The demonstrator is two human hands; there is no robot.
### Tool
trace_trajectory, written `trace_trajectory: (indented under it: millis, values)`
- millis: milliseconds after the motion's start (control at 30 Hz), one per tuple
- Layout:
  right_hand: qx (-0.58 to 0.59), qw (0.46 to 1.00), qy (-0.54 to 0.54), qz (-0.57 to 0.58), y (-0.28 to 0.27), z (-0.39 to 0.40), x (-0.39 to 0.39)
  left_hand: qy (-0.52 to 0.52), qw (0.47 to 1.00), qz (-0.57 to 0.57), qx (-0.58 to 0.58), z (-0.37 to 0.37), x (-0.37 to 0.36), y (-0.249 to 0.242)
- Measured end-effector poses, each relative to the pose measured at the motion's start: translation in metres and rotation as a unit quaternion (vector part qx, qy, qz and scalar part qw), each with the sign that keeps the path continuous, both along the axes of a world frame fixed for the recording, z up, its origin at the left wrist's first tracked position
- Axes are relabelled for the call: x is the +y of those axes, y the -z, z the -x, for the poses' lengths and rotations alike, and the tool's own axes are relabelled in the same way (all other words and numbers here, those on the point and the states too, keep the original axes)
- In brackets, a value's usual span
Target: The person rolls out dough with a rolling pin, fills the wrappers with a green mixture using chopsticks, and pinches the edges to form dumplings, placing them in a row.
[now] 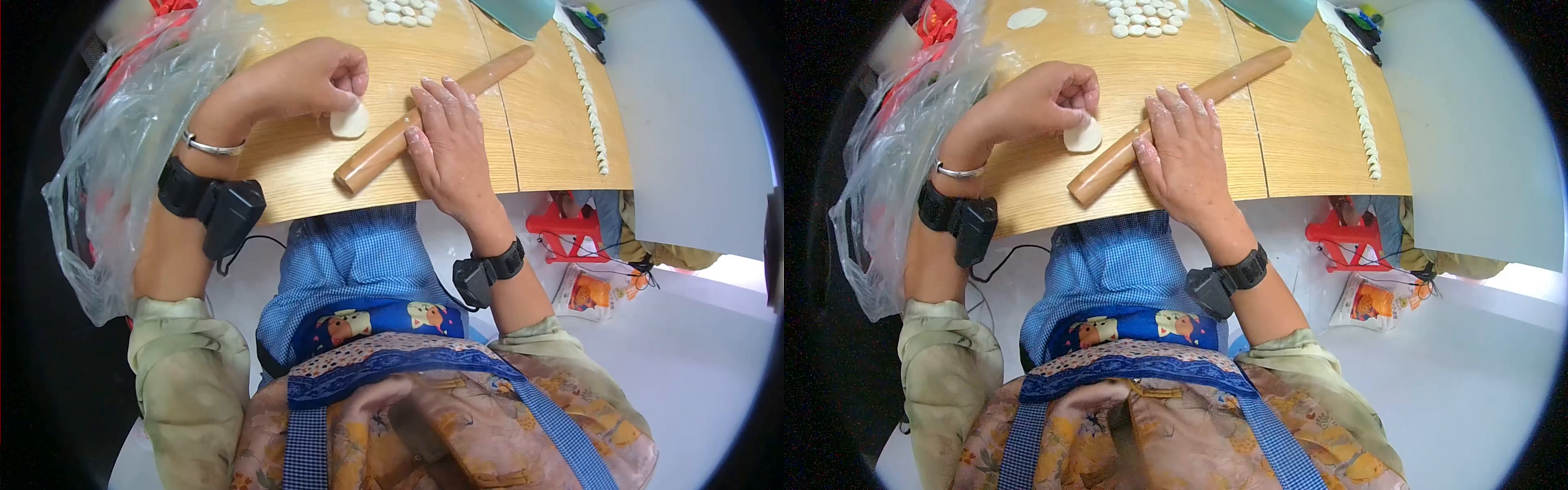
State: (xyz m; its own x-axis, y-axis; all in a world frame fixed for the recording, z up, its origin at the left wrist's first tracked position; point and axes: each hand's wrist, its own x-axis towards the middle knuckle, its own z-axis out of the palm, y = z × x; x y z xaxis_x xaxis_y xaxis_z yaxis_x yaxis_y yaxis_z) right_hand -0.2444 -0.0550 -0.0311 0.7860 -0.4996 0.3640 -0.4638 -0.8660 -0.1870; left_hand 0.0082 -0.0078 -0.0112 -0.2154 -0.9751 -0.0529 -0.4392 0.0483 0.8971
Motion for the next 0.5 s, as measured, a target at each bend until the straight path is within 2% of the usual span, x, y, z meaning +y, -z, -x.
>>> trace_trajectory:
  millis: [167, 267, 400, 500]
  values:
    - [-0.007, 1.0, 0.0, 0.003, 0.002, 0.0, -0.001, 0.022, 0.993, -0.025, -0.112, 0.0, 0.003, -0.009]
    - [-0.015, 1.0, -0.008, 0.02, 0.0, -0.006, -0.003, 0.023, 0.992, -0.015, -0.124, -0.001, 0.001, -0.005]
    - [-0.016, 0.999, -0.015, 0.039, -0.001, -0.026, -0.01, 0.02, 0.996, -0.05, -0.076, -0.002, 0.002, -0.006]
    - [-0.032, 0.997, -0.018, 0.073, 0.001, -0.049, -0.019, -0.028, 0.997, -0.062, -0.034, 0.001, 0.004, -0.007]
